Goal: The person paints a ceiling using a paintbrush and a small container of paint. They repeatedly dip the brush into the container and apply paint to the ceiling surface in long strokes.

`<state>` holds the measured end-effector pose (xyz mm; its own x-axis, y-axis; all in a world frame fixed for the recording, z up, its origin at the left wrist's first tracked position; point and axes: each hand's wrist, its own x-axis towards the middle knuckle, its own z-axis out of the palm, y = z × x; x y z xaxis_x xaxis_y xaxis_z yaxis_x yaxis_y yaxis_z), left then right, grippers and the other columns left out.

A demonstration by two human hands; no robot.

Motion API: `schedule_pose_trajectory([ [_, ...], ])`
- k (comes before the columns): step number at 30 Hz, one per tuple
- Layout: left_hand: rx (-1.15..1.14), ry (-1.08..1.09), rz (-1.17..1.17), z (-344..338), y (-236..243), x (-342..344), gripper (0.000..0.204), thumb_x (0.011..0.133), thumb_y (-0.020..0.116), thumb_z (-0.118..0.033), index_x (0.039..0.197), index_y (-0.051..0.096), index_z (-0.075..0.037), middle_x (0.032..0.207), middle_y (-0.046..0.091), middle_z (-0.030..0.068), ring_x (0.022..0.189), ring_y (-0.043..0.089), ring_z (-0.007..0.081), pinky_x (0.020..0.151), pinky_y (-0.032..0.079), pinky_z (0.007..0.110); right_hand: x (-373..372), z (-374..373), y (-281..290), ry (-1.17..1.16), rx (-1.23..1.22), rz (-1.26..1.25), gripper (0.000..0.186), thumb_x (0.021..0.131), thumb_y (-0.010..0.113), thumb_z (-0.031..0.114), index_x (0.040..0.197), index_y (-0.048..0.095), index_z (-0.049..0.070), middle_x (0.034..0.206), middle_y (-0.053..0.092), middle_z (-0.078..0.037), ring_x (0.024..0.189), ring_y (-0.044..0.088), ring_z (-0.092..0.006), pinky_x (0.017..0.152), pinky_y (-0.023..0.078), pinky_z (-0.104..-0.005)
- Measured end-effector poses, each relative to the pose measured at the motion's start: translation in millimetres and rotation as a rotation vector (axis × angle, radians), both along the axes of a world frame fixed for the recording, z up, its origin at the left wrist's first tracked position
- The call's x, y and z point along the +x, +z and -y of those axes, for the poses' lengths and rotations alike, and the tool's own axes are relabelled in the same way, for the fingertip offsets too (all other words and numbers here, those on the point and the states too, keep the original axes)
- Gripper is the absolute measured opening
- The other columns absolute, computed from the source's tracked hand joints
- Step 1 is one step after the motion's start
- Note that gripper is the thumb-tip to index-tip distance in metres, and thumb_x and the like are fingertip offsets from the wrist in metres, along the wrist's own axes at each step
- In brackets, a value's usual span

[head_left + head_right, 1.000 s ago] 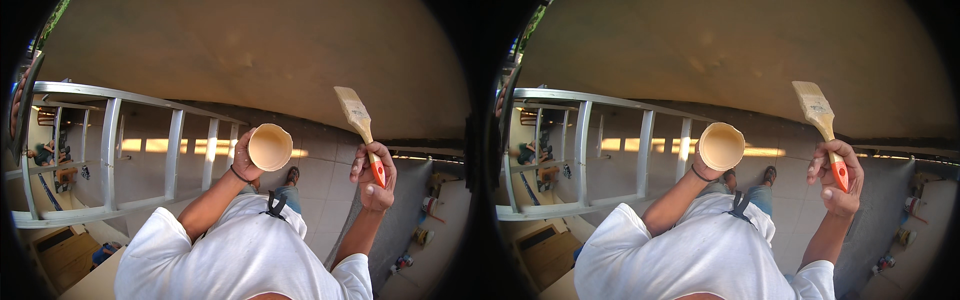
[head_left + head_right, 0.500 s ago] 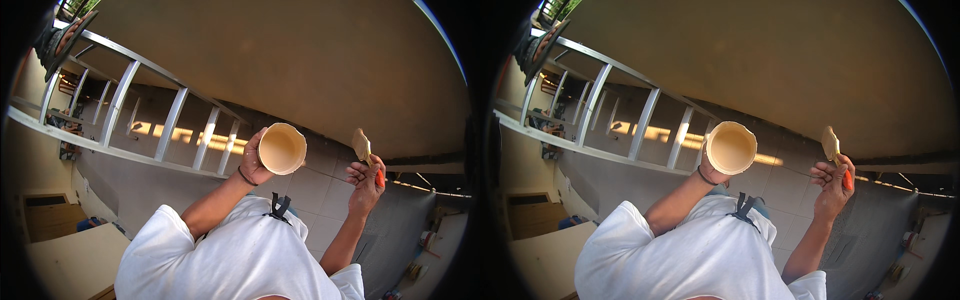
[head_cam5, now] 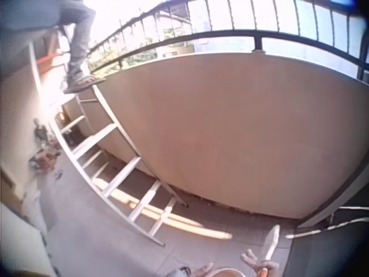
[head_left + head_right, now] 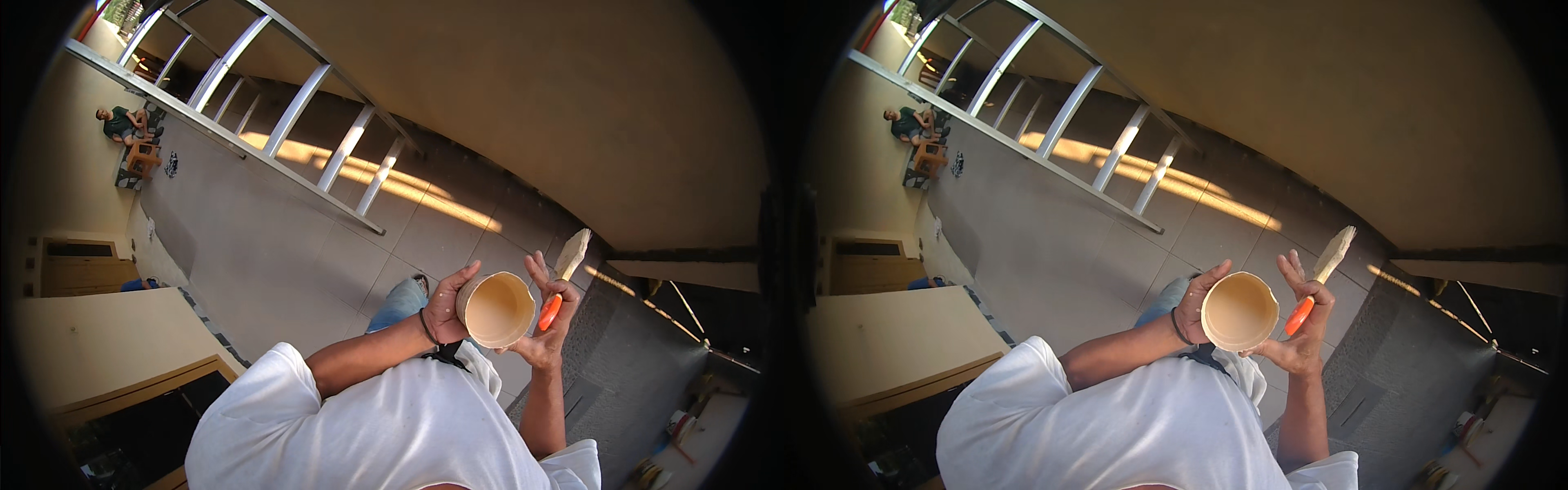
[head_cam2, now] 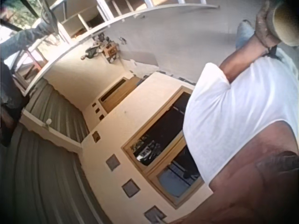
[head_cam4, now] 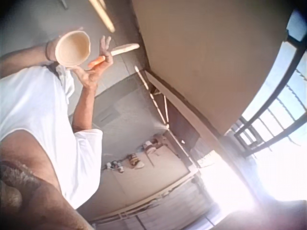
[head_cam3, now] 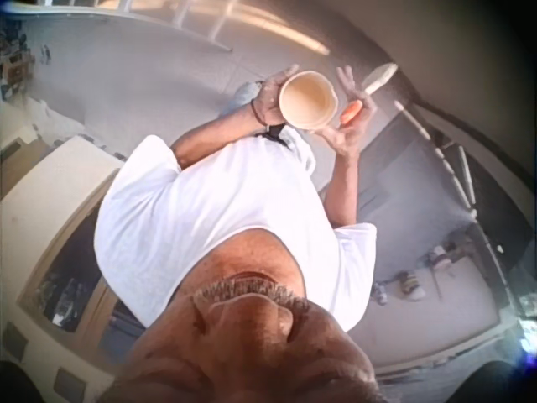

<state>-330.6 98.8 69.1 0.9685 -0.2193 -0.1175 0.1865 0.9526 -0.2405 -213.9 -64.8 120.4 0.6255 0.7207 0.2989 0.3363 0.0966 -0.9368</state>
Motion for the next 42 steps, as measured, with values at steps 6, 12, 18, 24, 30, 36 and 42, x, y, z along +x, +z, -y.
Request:
schedule_pose_trajectory([
  [6, 0.049, -0.037, 0.041, 36.4, 11.6, -48.2, 0.060, 0.106, 0.049, -0.057, 0.125, 0.069, -0.004, 0.122, 0.074, 0.0123, 0.113, 0.071, 0.0249, 0.101, 0.055, 0.043, -63.5, 19.8, 10.3, 0.126, 0.156, 0.098, 0.118, 0.048, 0.104, 0.053, 0.131, 0.025, 0.021, 0.152, 0.053, -0.024, 0.149, 0.040, -0.0463, 0.126, 0.025, -0.0620],
  [12, 0.102, 0.033, 0.006, 70.8, 44.1, -115.3, 0.070, 0.109, 0.037, -0.061, 0.125, 0.068, 0.000, 0.119, 0.074, 0.0142, 0.109, 0.072, 0.0265, 0.096, 0.057, 0.041, -136.2, 44.3, 16.4, 0.141, 0.284, 0.076, 0.110, 0.058, 0.104, 0.045, 0.129, 0.023, 0.023, 0.143, 0.058, -0.025, 0.135, 0.056, -0.0424, 0.115, 0.045, -0.0570],
  [18, 0.167, 0.056, 0.006, 124.8, 46.8, -188.8, 0.074, 0.108, 0.034, -0.064, 0.134, 0.061, -0.001, 0.128, 0.071, 0.0145, 0.117, 0.068, 0.0256, 0.104, 0.053, 0.041, -214.6, 92.2, 25.4, 0.013, 0.337, 0.097, 0.105, 0.063, 0.101, 0.035, 0.135, 0.026, 0.023, 0.134, 0.061, -0.021, 0.122, 0.065, -0.0390, 0.107, 0.054, -0.0545],
  [24, 0.189, 0.009, -0.028, 187.9, 66.2, -225.7, 0.076, 0.107, 0.035, -0.065, 0.137, 0.059, 0.001, 0.130, 0.069, 0.0163, 0.119, 0.068, 0.0263, 0.104, 0.054, 0.042, -261.6, 157.5, 44.0, -0.076, 0.353, 0.150, 0.103, 0.063, 0.100, 0.031, 0.138, 0.030, 0.022, 0.130, 0.063, -0.018, 0.120, 0.067, -0.0381, 0.106, 0.056, -0.0533],
  [30, 0.257, -0.116, 0.032, 253.0, 72.0, -231.5, 0.084, 0.105, 0.035, -0.071, 0.139, 0.056, 0.003, 0.131, 0.068, 0.0187, 0.121, 0.068, 0.0284, 0.104, 0.055, 0.044, -277.0, 250.8, 47.3, -0.361, 0.237, 0.233, 0.106, 0.060, 0.101, 0.033, 0.138, 0.030, 0.018, 0.129, 0.061, -0.014, 0.119, 0.067, -0.0360, 0.107, 0.056, -0.0509],
  [36, 0.302, -0.218, 0.068, 329.5, 95.5, -215.2, 0.093, 0.101, 0.037, -0.076, 0.148, 0.047, 0.004, 0.141, 0.061, 0.0188, 0.122, 0.067, 0.0300, 0.103, 0.055, 0.047, -267.9, 342.7, 53.0, -0.450, 0.225, 0.377, 0.111, 0.058, 0.102, 0.035, 0.140, 0.029, 0.016, 0.130, 0.053, -0.007, 0.120, 0.066, -0.0270, 0.109, 0.054, -0.0445],
  [42, 0.483, -0.260, -0.027, 416.3, 102.4, -185.4, 0.090, 0.098, 0.037, -0.081, 0.138, 0.053, -0.001, 0.132, 0.063, 0.0175, 0.126, 0.063, 0.0298, 0.101, 0.053, 0.057, -256.5, 436.9, 72.1, -0.517, 0.218, 0.454, 0.111, 0.059, 0.102, 0.038, 0.135, 0.025, 0.014, 0.130, 0.056, -0.005, 0.119, 0.065, -0.0206, 0.106, 0.053, -0.0346],
])
